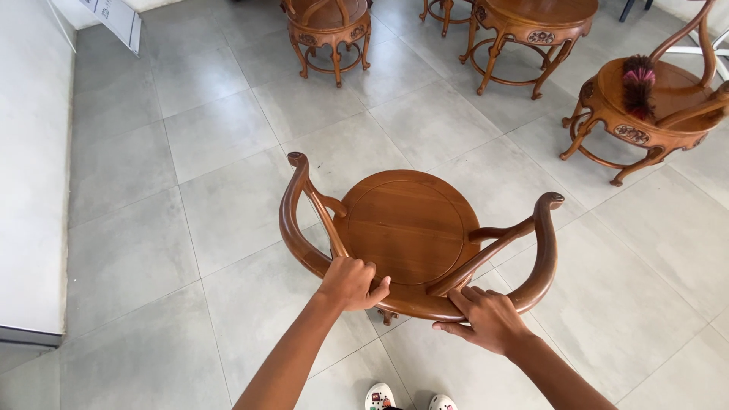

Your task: Dusting wooden chairs and tidying a room by moving furniture and collecting items into a tray.

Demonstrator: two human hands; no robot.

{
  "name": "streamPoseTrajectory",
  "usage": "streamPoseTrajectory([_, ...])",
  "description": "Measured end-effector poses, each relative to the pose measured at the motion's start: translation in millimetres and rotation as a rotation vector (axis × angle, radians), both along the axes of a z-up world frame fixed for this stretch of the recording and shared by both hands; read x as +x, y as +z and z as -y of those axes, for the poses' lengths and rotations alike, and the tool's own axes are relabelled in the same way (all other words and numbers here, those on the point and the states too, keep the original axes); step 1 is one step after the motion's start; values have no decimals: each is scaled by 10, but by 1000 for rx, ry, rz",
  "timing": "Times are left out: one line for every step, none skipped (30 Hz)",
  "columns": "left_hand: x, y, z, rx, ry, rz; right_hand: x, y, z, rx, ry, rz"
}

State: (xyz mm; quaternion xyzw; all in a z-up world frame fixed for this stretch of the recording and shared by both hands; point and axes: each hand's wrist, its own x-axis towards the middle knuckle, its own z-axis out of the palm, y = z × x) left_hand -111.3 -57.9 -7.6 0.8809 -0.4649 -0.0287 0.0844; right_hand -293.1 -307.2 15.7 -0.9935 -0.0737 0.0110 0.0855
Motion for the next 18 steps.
streamPoseTrajectory([-10, 43, -5, -1, -1, 5, 17, 12, -1, -1, -1, 5])
streamPoseTrajectory([-20, 88, -9, 15, 11, 16, 35, 26, -2, -8, -14, -30])
streamPoseTrajectory([-59, 119, -21, 29, 22, 22, 26, 36, -8, -16, -27, -69])
streamPoseTrajectory([-74, 125, -12, 28, 22, 23, 14, 29, 2, -17, -28, -69])
streamPoseTrajectory([-73, 137, -8, 32, 29, 4, 25, 24, 12, -5, -17, -60])
streamPoseTrajectory([-72, 149, -8, 36, 35, -14, 38, 20, 20, 7, -7, -52])
streamPoseTrajectory([-81, 186, -8, 36, 42, -11, 41, 0, 57, 7, -1, -49])
streamPoseTrajectory([-92, 221, -12, 24, 45, -15, 44, -22, 91, -21, -22, -126])
streamPoseTrajectory([-119, 252, -28, 16, 47, -23, 30, -51, 110, -45, -43, -207])
streamPoseTrajectory([-123, 290, -47, 20, 54, -24, 19, -132, 215, -42, -37, -208])
streamPoseTrajectory([-134, 321, -52, 12, 84, -42, -4, -217, 328, 125, -181, 0])
streamPoseTrajectory([-148, 347, -59, 5, 114, -60, -30, -305, 439, 290, -327, 208])
streamPoseTrajectory([-114, 265, -103, 6, 122, -65, -30, -300, 512, 291, -320, 202])
streamPoseTrajectory([-83, 179, -149, -207, 216, 239, -31, -297, 586, 299, -591, 201])
streamPoseTrajectory([-71, 88, -200, -414, 304, 543, -63, -307, 645, 304, -866, 197])
streamPoseTrajectory([-12, 15, -297, -407, 307, 537, -79, -345, 684, 305, -865, 187])
streamPoseTrajectory([68, -51, -360, -578, 664, 242, -86, -368, 751, 555, -1156, 70])
streamPoseTrajectory([150, -116, -422, -731, 1012, -74, -90, -387, 819, 809, -1441, -57])
